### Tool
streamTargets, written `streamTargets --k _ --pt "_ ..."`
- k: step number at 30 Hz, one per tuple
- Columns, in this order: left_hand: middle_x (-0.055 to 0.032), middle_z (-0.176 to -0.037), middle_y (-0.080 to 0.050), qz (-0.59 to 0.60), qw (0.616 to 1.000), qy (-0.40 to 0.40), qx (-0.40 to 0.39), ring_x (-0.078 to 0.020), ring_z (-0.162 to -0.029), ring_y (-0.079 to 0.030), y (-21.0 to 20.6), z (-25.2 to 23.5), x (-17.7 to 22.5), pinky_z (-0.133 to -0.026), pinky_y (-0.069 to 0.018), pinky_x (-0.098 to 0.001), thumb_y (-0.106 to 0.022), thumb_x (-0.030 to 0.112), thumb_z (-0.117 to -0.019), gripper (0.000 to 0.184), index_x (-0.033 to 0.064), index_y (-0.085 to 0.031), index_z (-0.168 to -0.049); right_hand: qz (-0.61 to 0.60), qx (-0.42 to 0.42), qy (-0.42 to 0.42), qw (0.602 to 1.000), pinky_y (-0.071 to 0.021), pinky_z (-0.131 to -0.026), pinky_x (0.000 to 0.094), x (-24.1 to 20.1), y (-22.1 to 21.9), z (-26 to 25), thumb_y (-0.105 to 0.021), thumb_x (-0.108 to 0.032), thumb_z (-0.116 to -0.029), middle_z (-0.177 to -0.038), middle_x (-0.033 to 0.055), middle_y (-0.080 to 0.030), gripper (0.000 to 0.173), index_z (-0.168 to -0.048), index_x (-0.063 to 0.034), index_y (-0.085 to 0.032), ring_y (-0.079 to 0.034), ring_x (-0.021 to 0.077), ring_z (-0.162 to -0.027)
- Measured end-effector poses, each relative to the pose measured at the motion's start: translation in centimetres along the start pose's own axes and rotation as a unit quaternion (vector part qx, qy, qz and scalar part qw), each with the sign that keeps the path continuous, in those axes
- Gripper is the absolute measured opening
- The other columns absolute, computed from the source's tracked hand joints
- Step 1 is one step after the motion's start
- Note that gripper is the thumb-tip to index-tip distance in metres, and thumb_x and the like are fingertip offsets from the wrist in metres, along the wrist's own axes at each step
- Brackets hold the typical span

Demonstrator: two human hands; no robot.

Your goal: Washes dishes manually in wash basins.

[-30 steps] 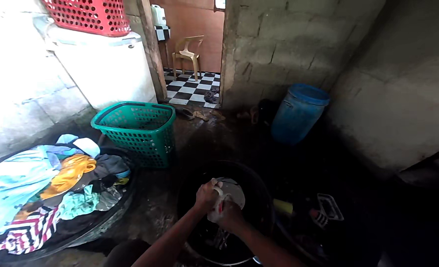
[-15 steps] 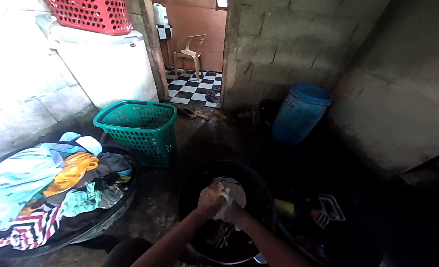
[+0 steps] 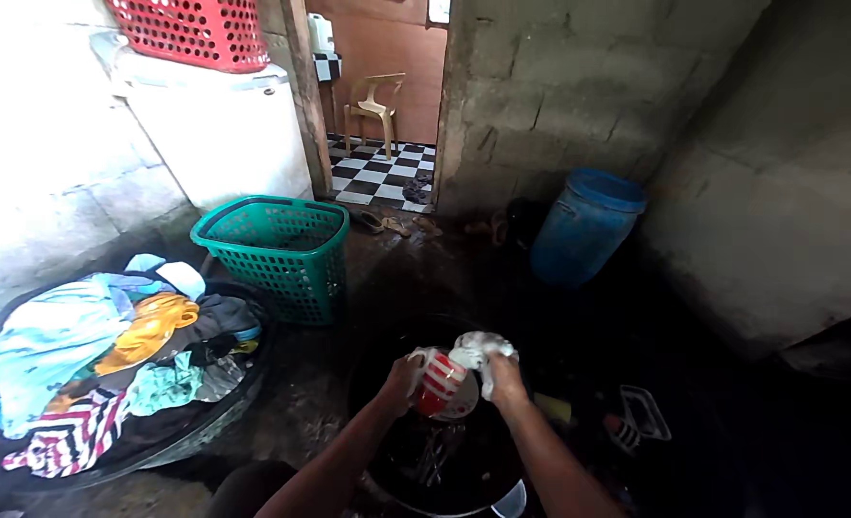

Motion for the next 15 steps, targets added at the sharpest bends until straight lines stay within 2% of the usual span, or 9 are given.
streamTargets --k 2,3,6,7,8,9,10,12,15 --pt "-0.0167 -0.102 -0.066 0.039 0.999 0.017 0.032 -0.0231 -0.087 -0.067 0.4 -0.3 -0.3 -0.076 -0.0571 -0.0422 -0.036 0.028 -0.1123 0.039 -0.0012 -0.055 -0.13 -0.04 -0.005 0.06 0.997 -0.0582 -0.073 0.0298 -1.1 0.6 -1.1 -0.047 -0.01 -0.1064 -0.095 0.0102 -0.065 0.023 -0.124 0.0039 -0.054 -0.065 0.0122 -0.082" --pt "-0.0177 -0.103 -0.066 0.046 0.998 0.016 0.049 -0.0244 -0.087 -0.066 0.4 -0.4 -0.3 -0.077 -0.0569 -0.0434 -0.037 0.028 -0.1121 0.039 -0.0019 -0.055 -0.129 -0.023 -0.032 0.099 0.994 -0.0576 -0.076 0.0275 -1.3 0.7 -1.0 -0.044 -0.014 -0.1068 -0.097 0.0084 -0.064 0.029 -0.127 0.0045 -0.052 -0.065 0.0096 -0.084" --pt "-0.0184 -0.1 -0.064 0.003 0.996 -0.014 0.088 -0.0235 -0.085 -0.064 -0.5 0.1 0.1 -0.077 -0.0556 -0.0417 -0.041 0.022 -0.1108 0.035 -0.0059 -0.059 -0.123 0.148 -0.121 0.197 0.962 -0.0541 -0.091 0.0302 0.7 -0.6 0.7 -0.048 -0.013 -0.0993 -0.118 0.0158 -0.065 0.046 -0.139 0.0116 -0.045 -0.064 0.0134 -0.103" --pt "-0.0198 -0.104 -0.065 -0.026 0.996 -0.02 0.088 -0.0249 -0.091 -0.064 -1.1 0.6 0.3 -0.082 -0.0551 -0.0432 -0.043 0.02 -0.1103 0.034 -0.0066 -0.059 -0.123 0.256 -0.126 0.245 0.927 -0.0504 -0.104 0.0343 2.1 -1.5 1.5 -0.056 -0.012 -0.098 -0.127 0.0192 -0.065 0.045 -0.135 0.0131 -0.053 -0.062 0.0196 -0.118" --pt "-0.0215 -0.11 -0.065 -0.057 0.995 -0.025 0.084 -0.0268 -0.097 -0.064 -1.7 1.0 0.5 -0.088 -0.0537 -0.0451 -0.044 0.02 -0.1103 0.034 -0.0068 -0.06 -0.124 0.362 -0.105 0.338 0.862 -0.0438 -0.113 0.0469 3.6 -2.3 2.3 -0.064 -0.015 -0.0933 -0.131 0.026 -0.065 0.039 -0.122 0.0121 -0.066 -0.058 0.0352 -0.129" --pt "-0.0228 -0.115 -0.064 -0.088 0.993 -0.032 0.075 -0.0284 -0.103 -0.063 -2.0 1.2 0.5 -0.092 -0.0516 -0.0463 -0.044 0.02 -0.1102 0.034 -0.0067 -0.059 -0.126 0.412 -0.069 0.429 0.801 -0.0441 -0.109 0.06 4.8 -2.8 2.6 -0.069 -0.019 -0.0868 -0.126 0.0319 -0.065 0.032 -0.107 0.0052 -0.075 -0.058 0.0501 -0.126" --pt "-0.0245 -0.119 -0.064 -0.124 0.989 -0.037 0.069 -0.0311 -0.108 -0.063 -2.0 1.3 0.5 -0.096 -0.0502 -0.0484 -0.045 0.019 -0.1101 0.035 -0.0066 -0.059 -0.128 0.426 -0.045 0.473 0.77 -0.0444 -0.106 0.0668 5.6 -3.0 2.6 -0.07 -0.02 -0.085 -0.124 0.0344 -0.065 0.03 -0.104 0.0009 -0.078 -0.058 0.0568 -0.121" --pt "-0.0248 -0.116 -0.065 -0.178 0.981 -0.043 0.068 -0.033 -0.106 -0.064 -1.9 1.0 0.5 -0.095 -0.05 -0.0497 -0.046 0.019 -0.1096 0.034 -0.0055 -0.06 -0.128 0.427 -0.021 0.453 0.782 -0.0461 -0.105 0.0641 5.6 -3.0 2.0 -0.07 -0.021 -0.0873 -0.127 0.0325 -0.065 0.04 -0.119 0.0042 -0.073 -0.06 0.0531 -0.12" --pt "-0.023 -0.111 -0.065 -0.141 0.987 -0.043 0.059 -0.029 -0.099 -0.064 -2.1 1.2 0.2 -0.089 -0.0522 -0.0459 -0.045 0.016 -0.109 0.032 -0.0065 -0.06 -0.127 0.328 -0.023 0.276 0.903 -0.0441 -0.114 0.0483 3.6 -1.7 0.4 -0.072 -0.012 -0.0889 -0.141 0.0313 -0.057 0.067 -0.145 0.0132 -0.046 -0.057 0.0393 -0.131"
Point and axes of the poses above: each hand's wrist, its own z-axis away from the middle knuckle, its own y-axis out of the back of the hand, x = y × z, the point moved 3 cm from there along -z, towards the middle knuckle
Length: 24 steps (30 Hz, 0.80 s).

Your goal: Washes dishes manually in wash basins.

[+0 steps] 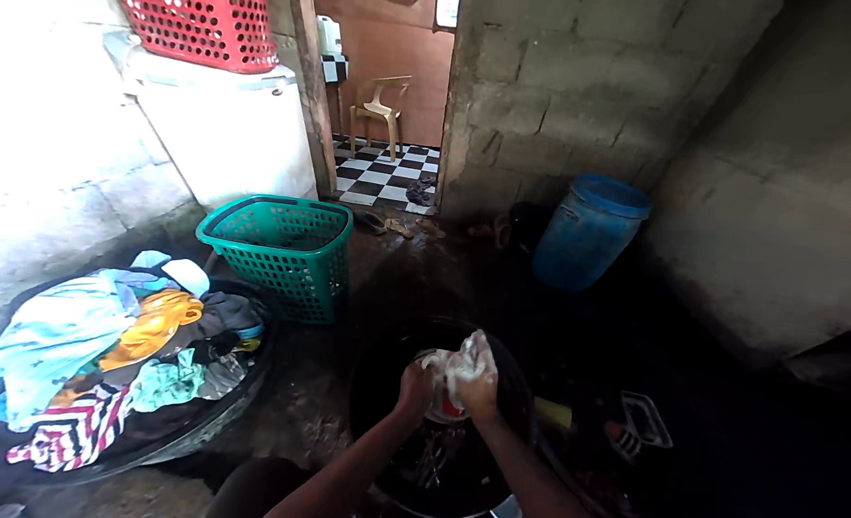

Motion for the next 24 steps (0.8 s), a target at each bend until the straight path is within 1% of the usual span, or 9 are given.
streamTargets --k 3,8,10,12,14,16,19,21,24 --pt "-0.0203 -0.104 -0.064 0.044 0.999 0.004 -0.017 -0.0249 -0.09 -0.064 -0.4 0.5 -0.6 -0.082 -0.0544 -0.0427 -0.044 0.016 -0.1088 0.031 -0.0079 -0.058 -0.124 0.021 -0.084 -0.136 0.987 -0.0398 -0.116 0.0444 -1.0 1.8 -1.5 -0.071 -0.004 -0.0912 -0.141 0.0308 -0.056 0.06 -0.144 0.0123 -0.047 -0.055 0.0362 -0.134" --pt "-0.0282 -0.127 -0.063 -0.155 0.986 -0.024 -0.051 -0.0391 -0.12 -0.062 -0.5 1.0 -0.2 -0.106 -0.0464 -0.054 -0.046 0.013 -0.1073 0.035 -0.0051 -0.058 -0.134 0.345 -0.299 -0.141 0.878 -0.0449 -0.108 0.0547 -4.8 0.1 -0.7 -0.056 -0.038 -0.1024 -0.14 0.0216 -0.061 0.057 -0.149 -0.004 -0.05 -0.058 0.0378 -0.131" --pt "-0.0278 -0.128 -0.064 -0.172 0.983 -0.04 -0.04 -0.0392 -0.122 -0.061 0.1 1.1 0.4 -0.108 -0.0449 -0.0541 -0.047 0.015 -0.108 0.036 -0.005 -0.059 -0.134 0.251 -0.24 -0.137 0.928 -0.0441 -0.11 0.054 -4.1 0.2 -0.4 -0.064 -0.031 -0.0994 -0.136 0.0235 -0.063 0.056 -0.146 -0.0012 -0.053 -0.059 0.0381 -0.129" --pt "-0.0234 -0.116 -0.068 -0.084 0.995 -0.052 -0.003 -0.0309 -0.108 -0.067 0.9 0.6 0.6 -0.099 -0.0516 -0.047 -0.049 0.015 -0.1069 0.032 -0.0059 -0.063 -0.128 0.049 -0.063 -0.039 0.996 -0.0503 -0.106 0.0488 -1.4 0.0 0.2 -0.074 -0.013 -0.0888 -0.12 0.0287 -0.069 0.047 -0.128 0.0118 -0.064 -0.068 0.0363 -0.115" --pt "-0.0108 -0.09 -0.065 0.101 0.995 -0.017 0.021 -0.0153 -0.077 -0.064 1.0 0.3 0.4 -0.072 -0.056 -0.0332 -0.046 0.013 -0.1079 0.025 -0.005 -0.062 -0.114 -0.149 0.04 0.041 0.987 -0.0548 -0.101 0.0329 0.7 -0.4 0.1 -0.065 -0.002 -0.0876 -0.114 0.0249 -0.071 0.037 -0.119 0.018 -0.064 -0.07 0.0224 -0.108" --pt "-0.0089 -0.089 -0.068 0.285 0.957 0.047 -0.036 -0.0162 -0.078 -0.068 0.9 0.6 0.1 -0.072 -0.0592 -0.035 -0.038 0.019 -0.111 0.029 -0.0003 -0.06 -0.116 -0.249 0.047 0.002 0.967 -0.0528 -0.099 0.0257 0.7 0.0 -0.3 -0.056 0.0 -0.0917 -0.114 0.0224 -0.069 0.035 -0.12 0.0193 -0.06 -0.067 0.0142 -0.106" --pt "-0.0092 -0.093 -0.072 0.443 0.878 0.083 -0.159 -0.0192 -0.086 -0.071 0.1 0.9 -1.1 -0.077 -0.0604 -0.0372 -0.025 0.031 -0.1123 0.043 0.007 -0.061 -0.116 -0.236 0.05 -0.036 0.97 -0.0536 -0.095 0.0223 -0.5 1.0 -0.7 -0.059 0.002 -0.0898 -0.107 0.0207 -0.071 0.031 -0.116 0.0189 -0.062 -0.068 0.0098 -0.099" --pt "-0.0086 -0.093 -0.072 0.419 0.886 0.089 -0.179 -0.0188 -0.086 -0.072 -0.3 0.9 -1.3 -0.077 -0.0605 -0.0368 -0.021 0.038 -0.1124 0.05 0.0085 -0.061 -0.116 -0.168 0.014 -0.044 0.985 -0.0521 -0.098 0.0249 -1.7 2.0 -0.7 -0.065 0.004 -0.0867 -0.111 0.0231 -0.07 0.036 -0.119 0.0191 -0.061 -0.067 0.0133 -0.103" --pt "-0.0068 -0.105 -0.07 0.275 0.916 0.062 -0.284 -0.0171 -0.094 -0.07 -0.4 0.8 -0.9 -0.083 -0.0597 -0.0369 -0.02 0.047 -0.1103 0.053 0.0117 -0.053 -0.133 0.017 -0.09 -0.078 0.993 -0.0459 -0.11 0.0458 -3.6 3.0 -1.4 -0.073 -0.006 -0.0884 -0.124 0.0285 -0.067 0.044 -0.126 0.0129 -0.063 -0.064 0.0336 -0.121"
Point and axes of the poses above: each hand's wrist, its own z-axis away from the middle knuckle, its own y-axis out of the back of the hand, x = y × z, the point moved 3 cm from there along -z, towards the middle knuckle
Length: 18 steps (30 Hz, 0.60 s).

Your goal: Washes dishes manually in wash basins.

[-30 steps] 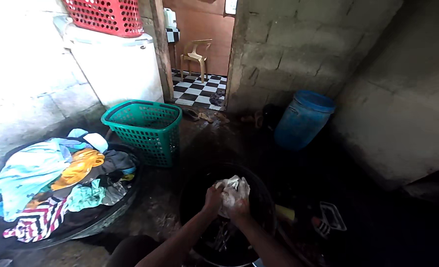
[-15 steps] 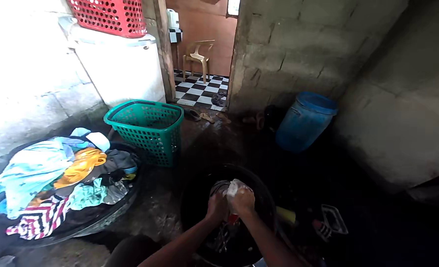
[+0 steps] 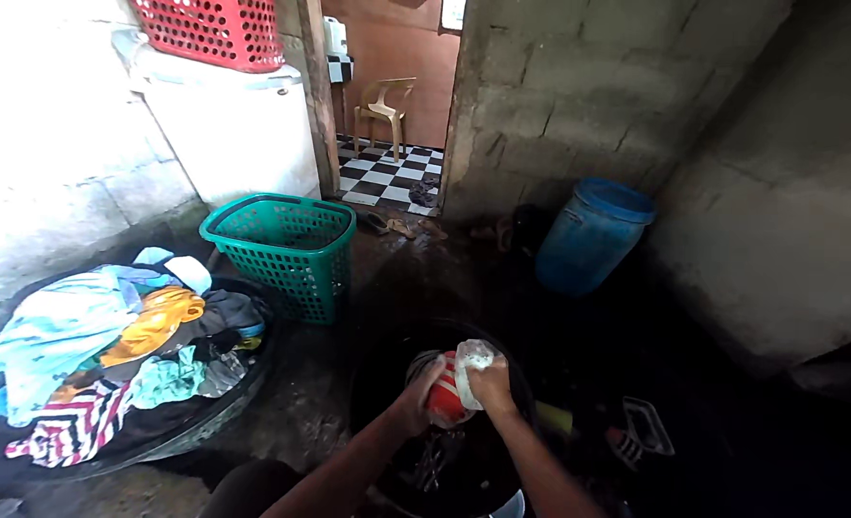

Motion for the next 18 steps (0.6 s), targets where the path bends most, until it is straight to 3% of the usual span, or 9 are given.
streamTargets --k 3,4,6,9,11,13,15,16,18 --pt "-0.0017 -0.099 -0.073 -0.007 0.994 0.017 -0.108 -0.0126 -0.088 -0.071 0.0 0.0 -0.2 -0.074 -0.0605 -0.0312 -0.026 0.049 -0.1075 0.048 0.0184 -0.061 -0.119 0.076 -0.011 0.013 0.997 -0.046 -0.108 0.054 -1.0 0.1 0.5 -0.077 -0.015 -0.0877 -0.122 0.0292 -0.068 0.047 -0.126 0.011 -0.065 -0.064 0.0399 -0.119" --pt "-0.0018 -0.102 -0.074 0.017 0.988 0.002 -0.153 -0.0129 -0.092 -0.072 0.2 -0.1 -0.1 -0.078 -0.0609 -0.0316 -0.035 0.053 -0.105 0.046 0.0188 -0.062 -0.12 0.035 0.043 0.064 0.996 -0.0497 -0.105 0.0505 -0.6 -0.1 1.0 -0.079 -0.012 -0.0835 -0.116 0.0295 -0.07 0.047 -0.121 0.0141 -0.066 -0.068 0.0375 -0.113" --pt "-0.0053 -0.106 -0.075 0.074 0.97 -0.035 -0.228 -0.0162 -0.092 -0.073 0.3 -0.1 0.5 -0.077 -0.0621 -0.0338 -0.058 0.065 -0.0937 0.055 0.0174 -0.069 -0.12 -0.101 0.137 0.147 0.974 -0.0549 -0.099 0.0323 1.0 -1.0 1.3 -0.074 -0.008 -0.0792 -0.11 0.0241 -0.073 0.045 -0.116 0.0176 -0.065 -0.071 0.0204 -0.104" --pt "-0.0088 -0.097 -0.075 0.127 0.954 -0.053 -0.265 -0.0201 -0.079 -0.074 -0.6 0.2 0.5 -0.061 -0.0615 -0.0342 -0.052 0.083 -0.0834 0.076 0.0175 -0.073 -0.114 -0.223 0.116 0.109 0.962 -0.0506 -0.102 0.0247 2.4 -1.6 1.2 -0.059 -0.006 -0.089 -0.117 0.0208 -0.07 0.041 -0.123 0.017 -0.06 -0.066 0.0115 -0.11" --pt "-0.0139 -0.103 -0.075 0.13 0.955 -0.02 -0.266 -0.0284 -0.087 -0.074 0.0 -0.1 -0.6 -0.063 -0.0626 -0.0415 -0.049 0.091 -0.0775 0.087 0.0167 -0.073 -0.116 -0.226 0.096 0.084 0.966 -0.0496 -0.102 0.0238 2.7 -1.6 1.1 -0.056 -0.003 -0.0901 -0.117 0.0226 -0.069 0.038 -0.121 0.0181 -0.061 -0.066 0.0121 -0.11" --pt "-0.0149 -0.116 -0.073 0.116 0.955 -0.003 -0.272 -0.0318 -0.102 -0.073 0.8 -0.4 -1.3 -0.072 -0.0636 -0.0473 -0.054 0.083 -0.0828 0.08 0.0162 -0.071 -0.123 -0.174 0.066 0.048 0.981 -0.0488 -0.104 0.0262 2.5 -0.9 1.3 -0.061 0.003 -0.0868 -0.119 0.0263 -0.067 0.041 -0.124 0.0191 -0.058 -0.065 0.0172 -0.113" --pt "-0.0056 -0.105 -0.075 0.072 0.966 -0.018 -0.246 -0.0188 -0.094 -0.073 1.0 -0.2 -0.9 -0.077 -0.0624 -0.0369 -0.064 0.062 -0.09 0.05 0.0199 -0.072 -0.115 -0.111 0.027 0.015 0.993 -0.0459 -0.109 0.0353 1.9 -0.1 1.3 -0.068 0.006 -0.0836 -0.127 0.0331 -0.063 0.051 -0.131 0.0205 -0.054 -0.062 0.0286 -0.121" --pt "-0.0023 -0.097 -0.076 0.054 0.976 -0.018 -0.211 -0.0142 -0.088 -0.073 0.9 0.0 -0.6 -0.076 -0.0618 -0.0326 -0.07 0.052 -0.0869 0.037 0.0213 -0.071 -0.107 -0.109 0.022 -0.01 0.994 -0.0466 -0.108 0.0356 1.7 0.1 1.2 -0.068 0.007 -0.0833 -0.127 0.0322 -0.063 0.052 -0.132 0.0198 -0.053 -0.062 0.0281 -0.121" --pt "-0.0032 -0.095 -0.075 0.051 0.986 -0.038 -0.155 -0.0147 -0.085 -0.074 0.9 0.2 -0.2 -0.077 -0.0622 -0.0331 -0.082 0.043 -0.0783 0.043 0.0187 -0.068 -0.111 -0.191 0.058 -0.102 0.974 -0.0509 -0.099 0.0336 1.5 0.3 0.8 -0.061 0.009 -0.0911 -0.123 0.0268 -0.062 0.046 -0.135 0.017 -0.049 -0.062 0.0216 -0.11"
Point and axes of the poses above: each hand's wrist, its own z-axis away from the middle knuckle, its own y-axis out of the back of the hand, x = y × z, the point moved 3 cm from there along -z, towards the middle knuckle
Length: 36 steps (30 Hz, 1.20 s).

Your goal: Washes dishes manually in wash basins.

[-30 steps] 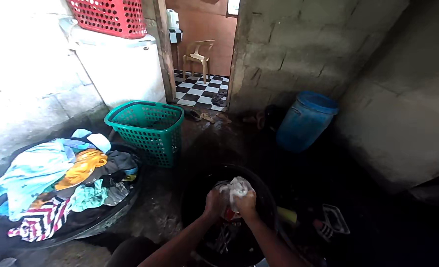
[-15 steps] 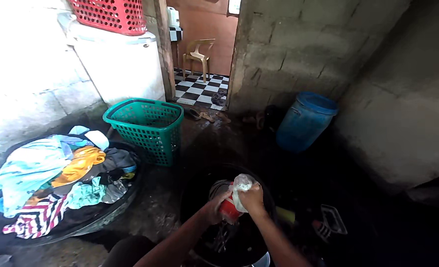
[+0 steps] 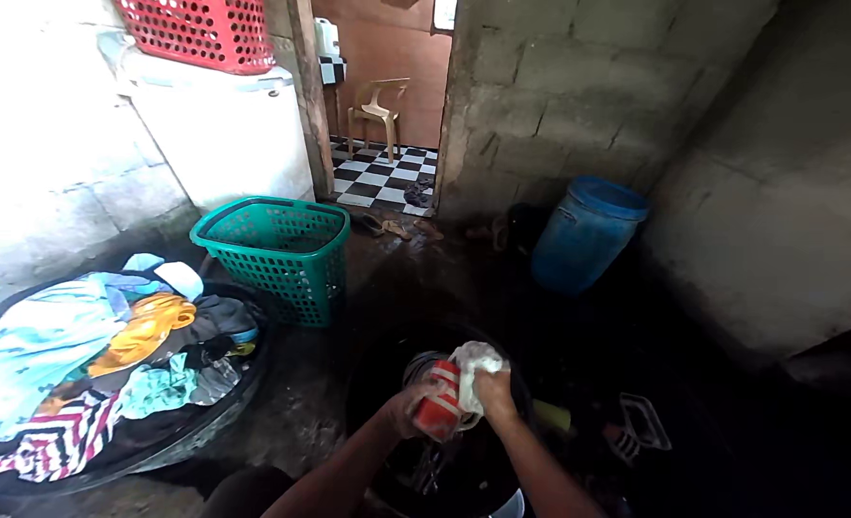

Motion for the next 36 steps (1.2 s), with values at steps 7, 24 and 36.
streamTargets --k 7,24,36 --pt "-0.0115 -0.111 -0.068 -0.029 0.958 -0.155 0.241 -0.0206 -0.094 -0.072 0.3 -1.2 0.9 -0.081 -0.0623 -0.0399 -0.07 0.033 -0.0819 0.081 0.0075 -0.031 -0.148 -0.225 0.027 -0.007 0.974 -0.0597 -0.066 0.0309 1.5 0.8 -3.2 -0.044 -0.019 -0.1088 -0.084 0.0061 -0.067 0.027 -0.113 0.0019 -0.061 -0.066 0.0119 -0.072" --pt "-0.0237 -0.131 -0.056 -0.125 0.911 -0.087 0.384 -0.0294 -0.105 -0.064 0.3 -0.9 0.9 -0.087 -0.0559 -0.0465 -0.061 0.024 -0.0956 0.072 0.0068 -0.027 -0.156 0.122 -0.019 -0.03 0.992 -0.0427 -0.113 0.0443 1.0 -1.3 0.1 -0.068 0.0 -0.093 -0.136 0.0339 -0.056 0.058 -0.142 0.0168 -0.042 -0.057 0.0367 -0.128" --pt "-0.007 -0.103 -0.075 0.119 0.985 -0.12 0.031 -0.018 -0.096 -0.073 -0.5 -0.9 0.9 -0.083 -0.0621 -0.0381 -0.027 0.057 -0.1054 0.059 0.0163 -0.07 -0.114 -0.007 -0.168 0.213 0.963 -0.0491 -0.106 0.0252 1.2 -1.7 1.0 -0.071 -0.006 -0.0847 -0.127 0.0206 -0.065 0.053 -0.131 0.0143 -0.056 -0.062 0.012 -0.119"
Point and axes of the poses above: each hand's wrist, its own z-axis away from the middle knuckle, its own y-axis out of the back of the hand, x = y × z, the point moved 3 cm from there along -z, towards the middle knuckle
